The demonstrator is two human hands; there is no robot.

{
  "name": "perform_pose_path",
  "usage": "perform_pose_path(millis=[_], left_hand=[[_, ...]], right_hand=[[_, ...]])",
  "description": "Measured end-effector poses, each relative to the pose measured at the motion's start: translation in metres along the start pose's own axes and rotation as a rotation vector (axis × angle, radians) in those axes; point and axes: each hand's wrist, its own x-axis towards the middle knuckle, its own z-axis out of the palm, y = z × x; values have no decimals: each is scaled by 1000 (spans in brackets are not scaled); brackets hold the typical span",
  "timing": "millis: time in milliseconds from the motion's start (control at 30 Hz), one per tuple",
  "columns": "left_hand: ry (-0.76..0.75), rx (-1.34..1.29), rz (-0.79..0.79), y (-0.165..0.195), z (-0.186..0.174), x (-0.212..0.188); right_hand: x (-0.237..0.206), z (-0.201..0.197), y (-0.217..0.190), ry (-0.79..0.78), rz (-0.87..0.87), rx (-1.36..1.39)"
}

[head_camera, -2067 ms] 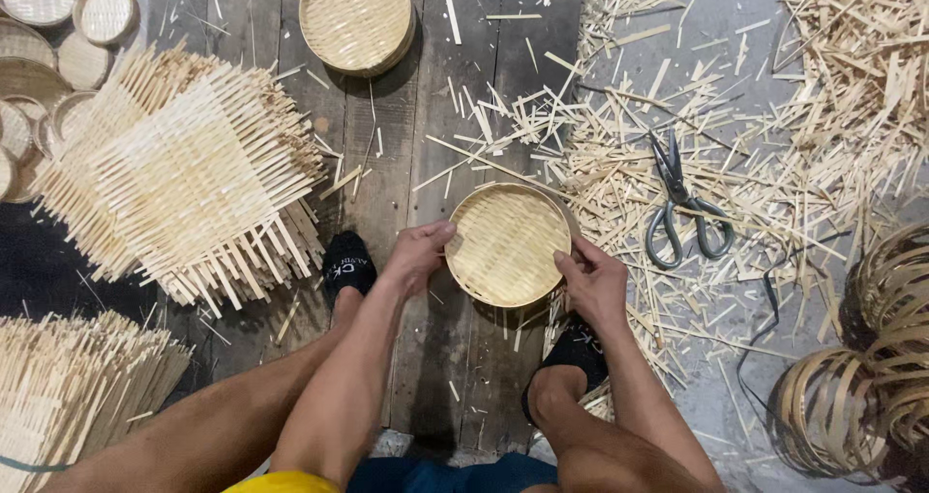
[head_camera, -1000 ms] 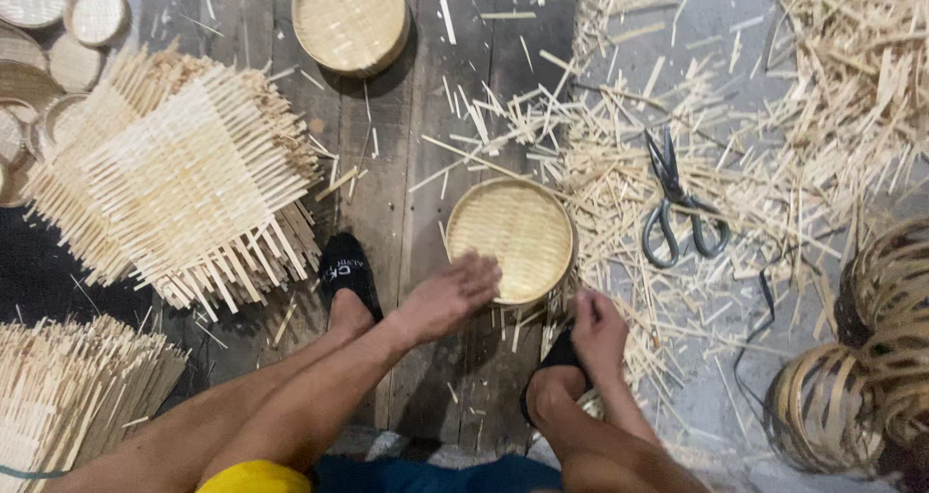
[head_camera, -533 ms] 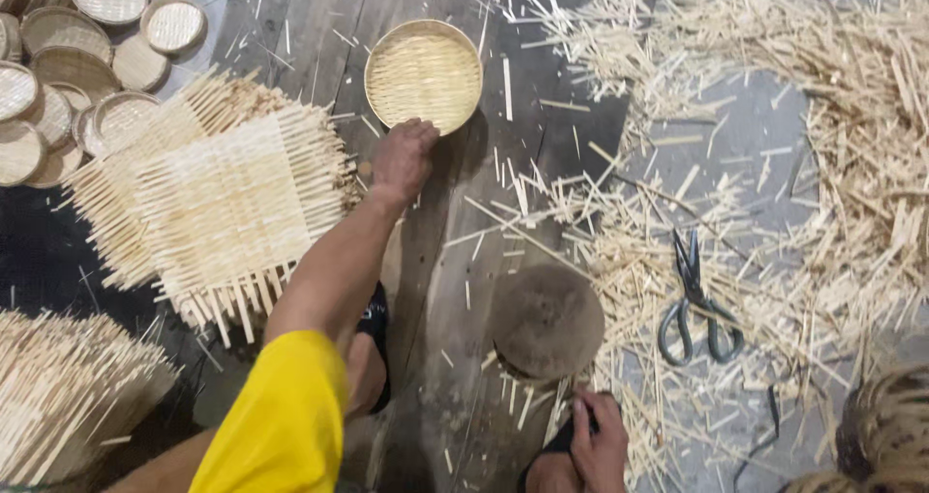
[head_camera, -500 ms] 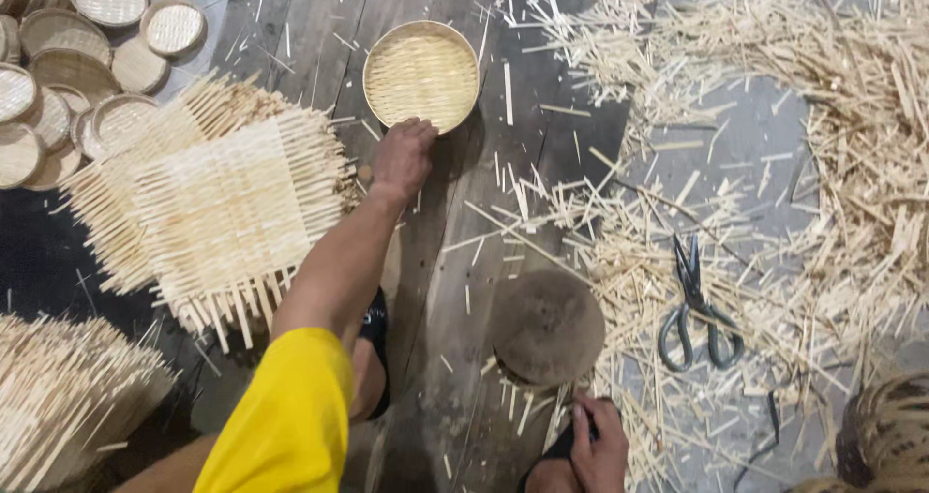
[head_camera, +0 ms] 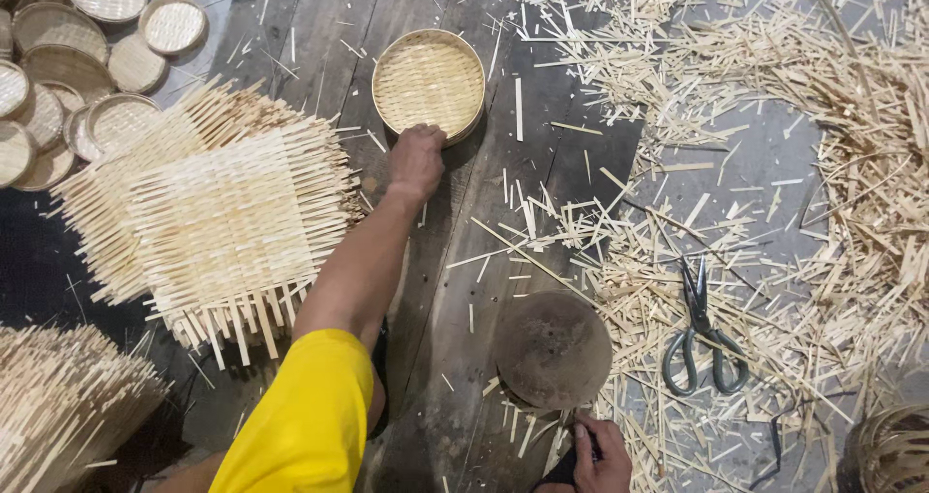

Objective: The person sits on the floor and repeatedly trims the protruding bamboo strips from the rim of a small round basket using shears. After each trim, the person places the finished basket aside and picks up a new one to repeat the process.

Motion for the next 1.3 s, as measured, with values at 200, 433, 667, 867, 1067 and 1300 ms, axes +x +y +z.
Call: perform_pose_path(millis=[200,433,667,867,1067,1300], left_hand=[[338,113,292,20,-74,-15],[-117,160,-548,-7,-170,-127],[-170,38,-614,-17,-176,-166],[325,-192,-410,30,-225,-199],[-70,-198,503,150,-124,-273],[-426,-278,610,120,-56,-265]], right_hand=[[6,2,-9,11,-18,-23],[13,5,-24,30,-60,-158],[20,1,-25,19,-60,-118],[24,4,-9,50,-64,-82],[67,-48,-5,126,-337,-182],[107,-80,-27,-177,443,926]])
